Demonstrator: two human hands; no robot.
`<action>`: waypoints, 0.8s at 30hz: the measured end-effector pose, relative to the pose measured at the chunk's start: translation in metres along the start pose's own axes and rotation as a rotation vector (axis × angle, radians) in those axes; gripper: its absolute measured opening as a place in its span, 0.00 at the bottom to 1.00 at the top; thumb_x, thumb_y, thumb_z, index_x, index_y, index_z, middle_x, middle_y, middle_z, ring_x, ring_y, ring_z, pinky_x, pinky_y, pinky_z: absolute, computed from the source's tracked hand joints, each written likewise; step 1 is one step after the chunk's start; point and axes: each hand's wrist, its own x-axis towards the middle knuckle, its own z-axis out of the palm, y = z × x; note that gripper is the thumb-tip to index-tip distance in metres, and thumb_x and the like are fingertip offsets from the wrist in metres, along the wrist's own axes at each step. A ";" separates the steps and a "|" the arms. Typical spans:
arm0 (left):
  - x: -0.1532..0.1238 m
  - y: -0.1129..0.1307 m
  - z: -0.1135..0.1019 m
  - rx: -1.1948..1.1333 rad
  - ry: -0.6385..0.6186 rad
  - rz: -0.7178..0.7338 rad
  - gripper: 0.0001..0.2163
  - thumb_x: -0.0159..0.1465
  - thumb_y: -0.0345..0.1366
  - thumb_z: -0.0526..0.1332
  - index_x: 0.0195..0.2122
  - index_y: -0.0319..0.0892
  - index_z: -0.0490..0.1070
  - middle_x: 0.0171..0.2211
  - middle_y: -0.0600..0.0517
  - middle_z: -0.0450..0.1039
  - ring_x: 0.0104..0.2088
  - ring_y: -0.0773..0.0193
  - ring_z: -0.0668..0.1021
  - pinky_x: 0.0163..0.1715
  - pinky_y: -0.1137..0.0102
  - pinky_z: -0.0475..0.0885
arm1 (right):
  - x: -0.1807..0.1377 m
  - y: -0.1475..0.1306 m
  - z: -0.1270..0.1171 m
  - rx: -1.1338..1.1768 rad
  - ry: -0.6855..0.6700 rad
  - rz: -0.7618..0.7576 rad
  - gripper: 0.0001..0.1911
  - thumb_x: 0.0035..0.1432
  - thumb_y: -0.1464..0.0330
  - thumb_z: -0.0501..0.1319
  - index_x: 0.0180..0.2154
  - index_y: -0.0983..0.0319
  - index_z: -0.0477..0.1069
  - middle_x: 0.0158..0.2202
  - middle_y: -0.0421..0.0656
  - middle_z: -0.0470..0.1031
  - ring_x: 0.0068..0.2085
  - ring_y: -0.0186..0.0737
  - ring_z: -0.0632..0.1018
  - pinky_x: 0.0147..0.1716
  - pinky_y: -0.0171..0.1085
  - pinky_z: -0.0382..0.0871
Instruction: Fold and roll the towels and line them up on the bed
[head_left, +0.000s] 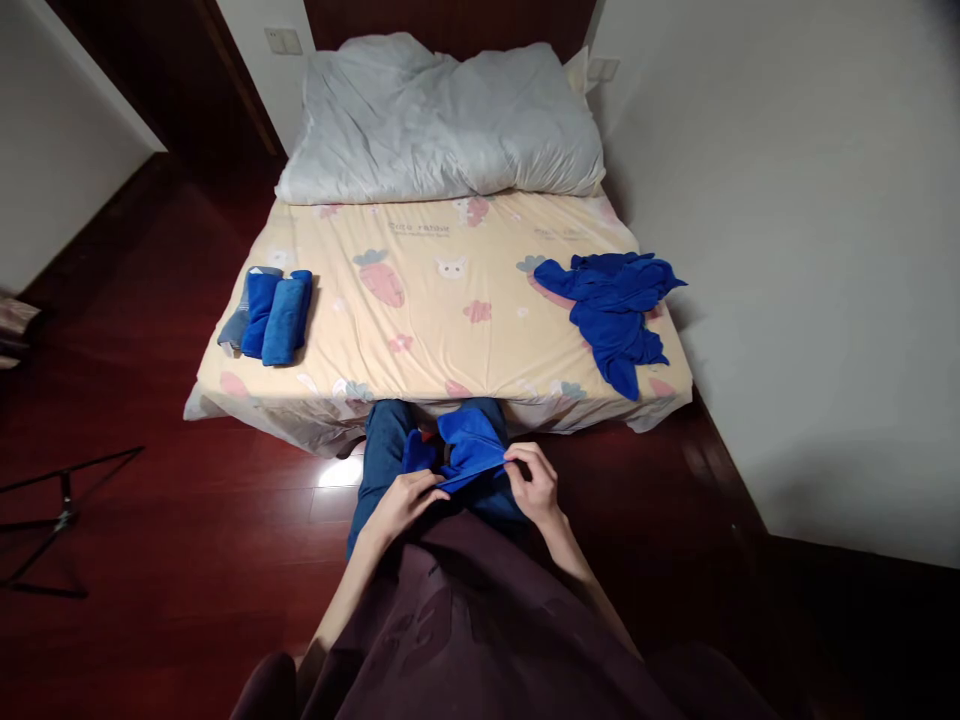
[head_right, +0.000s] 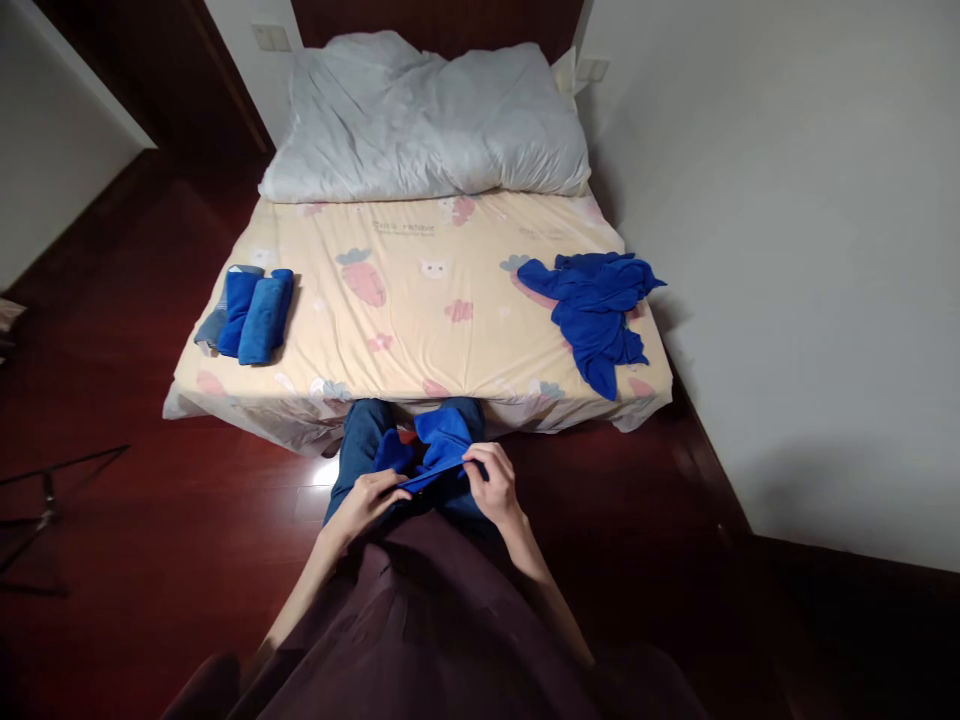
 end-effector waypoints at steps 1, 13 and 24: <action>0.001 0.001 0.002 -0.009 -0.026 0.007 0.17 0.76 0.47 0.54 0.50 0.44 0.78 0.38 0.46 0.79 0.39 0.57 0.83 0.41 0.66 0.77 | 0.001 0.002 -0.008 -0.016 0.058 0.000 0.04 0.69 0.71 0.60 0.41 0.58 0.73 0.37 0.45 0.79 0.39 0.42 0.81 0.40 0.42 0.78; -0.038 -0.011 -0.079 0.271 0.386 -0.043 0.10 0.73 0.38 0.58 0.40 0.42 0.78 0.32 0.51 0.80 0.31 0.65 0.82 0.34 0.74 0.74 | 0.021 0.021 -0.083 -0.328 0.236 -0.076 0.04 0.67 0.67 0.65 0.37 0.56 0.72 0.31 0.42 0.79 0.31 0.41 0.81 0.33 0.41 0.77; -0.102 -0.004 -0.154 0.850 0.683 0.002 0.02 0.67 0.33 0.65 0.36 0.45 0.75 0.25 0.57 0.75 0.26 0.66 0.76 0.31 0.72 0.68 | -0.003 0.015 -0.059 -0.097 -0.207 0.207 0.15 0.63 0.56 0.71 0.30 0.58 0.77 0.25 0.39 0.79 0.25 0.36 0.78 0.29 0.34 0.74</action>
